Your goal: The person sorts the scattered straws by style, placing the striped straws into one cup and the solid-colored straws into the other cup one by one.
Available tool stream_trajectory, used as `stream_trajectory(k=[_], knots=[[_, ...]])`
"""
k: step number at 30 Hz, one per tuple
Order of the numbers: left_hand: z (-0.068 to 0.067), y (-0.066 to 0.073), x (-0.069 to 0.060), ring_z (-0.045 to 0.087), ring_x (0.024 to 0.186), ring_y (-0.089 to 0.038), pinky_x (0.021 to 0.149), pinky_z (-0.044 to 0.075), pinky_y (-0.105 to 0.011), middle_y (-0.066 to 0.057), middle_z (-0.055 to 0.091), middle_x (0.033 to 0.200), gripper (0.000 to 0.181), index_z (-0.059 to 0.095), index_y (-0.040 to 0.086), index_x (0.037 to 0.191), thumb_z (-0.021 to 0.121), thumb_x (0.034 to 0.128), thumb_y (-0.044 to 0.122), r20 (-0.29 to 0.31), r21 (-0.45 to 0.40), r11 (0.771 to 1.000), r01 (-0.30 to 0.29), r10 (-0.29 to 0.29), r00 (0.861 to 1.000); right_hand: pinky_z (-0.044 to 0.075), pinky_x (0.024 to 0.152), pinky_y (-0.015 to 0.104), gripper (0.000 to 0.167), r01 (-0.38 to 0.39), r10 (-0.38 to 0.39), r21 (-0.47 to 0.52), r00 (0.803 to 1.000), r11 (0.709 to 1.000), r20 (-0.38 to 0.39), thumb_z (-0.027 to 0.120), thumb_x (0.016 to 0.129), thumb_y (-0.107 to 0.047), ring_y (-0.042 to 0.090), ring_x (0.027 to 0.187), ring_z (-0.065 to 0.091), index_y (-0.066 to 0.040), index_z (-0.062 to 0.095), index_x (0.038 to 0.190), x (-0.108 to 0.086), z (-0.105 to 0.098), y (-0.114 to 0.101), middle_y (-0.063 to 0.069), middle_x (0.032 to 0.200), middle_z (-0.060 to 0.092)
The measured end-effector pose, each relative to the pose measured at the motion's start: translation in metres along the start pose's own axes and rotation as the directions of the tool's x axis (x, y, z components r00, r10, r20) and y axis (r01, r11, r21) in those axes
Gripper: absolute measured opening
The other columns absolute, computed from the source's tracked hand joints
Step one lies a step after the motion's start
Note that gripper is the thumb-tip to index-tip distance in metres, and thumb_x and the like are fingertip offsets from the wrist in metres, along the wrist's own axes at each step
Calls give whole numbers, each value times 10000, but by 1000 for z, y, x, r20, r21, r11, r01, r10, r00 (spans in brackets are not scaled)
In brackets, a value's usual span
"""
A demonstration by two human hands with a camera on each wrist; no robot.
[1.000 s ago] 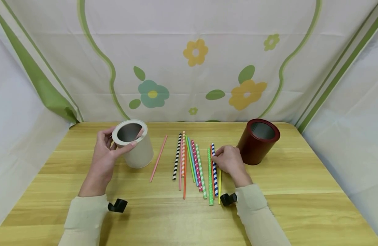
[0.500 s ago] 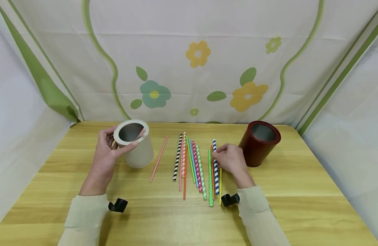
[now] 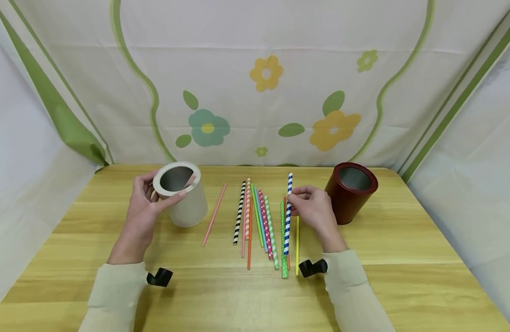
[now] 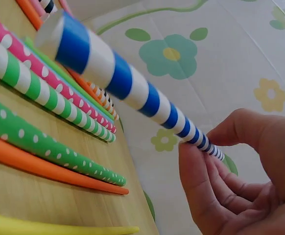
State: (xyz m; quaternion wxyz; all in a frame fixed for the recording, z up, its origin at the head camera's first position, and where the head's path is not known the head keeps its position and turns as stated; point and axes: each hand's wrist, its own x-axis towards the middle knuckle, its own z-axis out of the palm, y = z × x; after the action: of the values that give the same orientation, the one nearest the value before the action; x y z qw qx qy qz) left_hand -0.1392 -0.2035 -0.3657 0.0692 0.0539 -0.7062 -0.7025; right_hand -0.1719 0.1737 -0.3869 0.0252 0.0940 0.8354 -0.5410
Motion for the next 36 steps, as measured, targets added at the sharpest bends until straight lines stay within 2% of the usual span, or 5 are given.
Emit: stream_trajectory(k=[6, 12, 20, 29, 36], knots=[[0, 0, -1, 334, 1549, -182, 1337, 247, -333, 123, 425, 1481, 815, 327, 192, 1516, 846, 908, 33, -1, -10, 1000, 11, -11, 1000, 665, 742, 287, 296, 5, -5, 152, 1000, 988, 1, 719, 995, -198, 183, 759, 749, -18, 695, 1229, 0, -1, 0, 143, 1046, 755], [0, 0, -1, 333, 1546, -178, 1309, 277, -296, 122, 422, 1477, 817, 322, 191, 1518, 846, 910, 39, -3, -2, 1000, 14, -14, 1000, 674, 762, 313, 272, 34, -33, 280, 999, 959, -9, 714, 990, -144, 174, 803, 733, -2, 645, 1211, -2, -1, 0, 97, 997, 732], [-2, 0, 0, 331, 1550, -180, 1274, 316, -250, 121, 413, 1492, 811, 325, 210, 1516, 849, 916, 57, -3, -8, 1000, 24, -24, 1000, 681, 792, 343, 241, 78, -75, 370, 997, 926, -23, 687, 1011, -127, 166, 837, 754, -10, 598, 1201, -2, -1, -6, 48, 956, 715], [-3, -1, 0, 322, 1558, -186, 1259, 333, -237, 116, 408, 1503, 806, 320, 209, 1514, 841, 921, 45, -3, -22, 1000, 20, -20, 1000, 681, 785, 337, 166, 137, -120, 450, 991, 882, -68, 673, 1005, -70, 146, 779, 759, -9, 573, 1122, -4, -1, -11, 45, 919, 673], [-1, 1, 1, 305, 1570, -184, 1343, 242, -348, 105, 406, 1518, 856, 293, 193, 1549, 856, 916, 76, 12, -3, 1000, 24, -24, 1000, 681, 782, 337, 136, 210, -156, 523, 977, 826, -145, 658, 989, 10, 143, 798, 752, 4, 576, 1097, -9, -1, -13, 30, 892, 681]])
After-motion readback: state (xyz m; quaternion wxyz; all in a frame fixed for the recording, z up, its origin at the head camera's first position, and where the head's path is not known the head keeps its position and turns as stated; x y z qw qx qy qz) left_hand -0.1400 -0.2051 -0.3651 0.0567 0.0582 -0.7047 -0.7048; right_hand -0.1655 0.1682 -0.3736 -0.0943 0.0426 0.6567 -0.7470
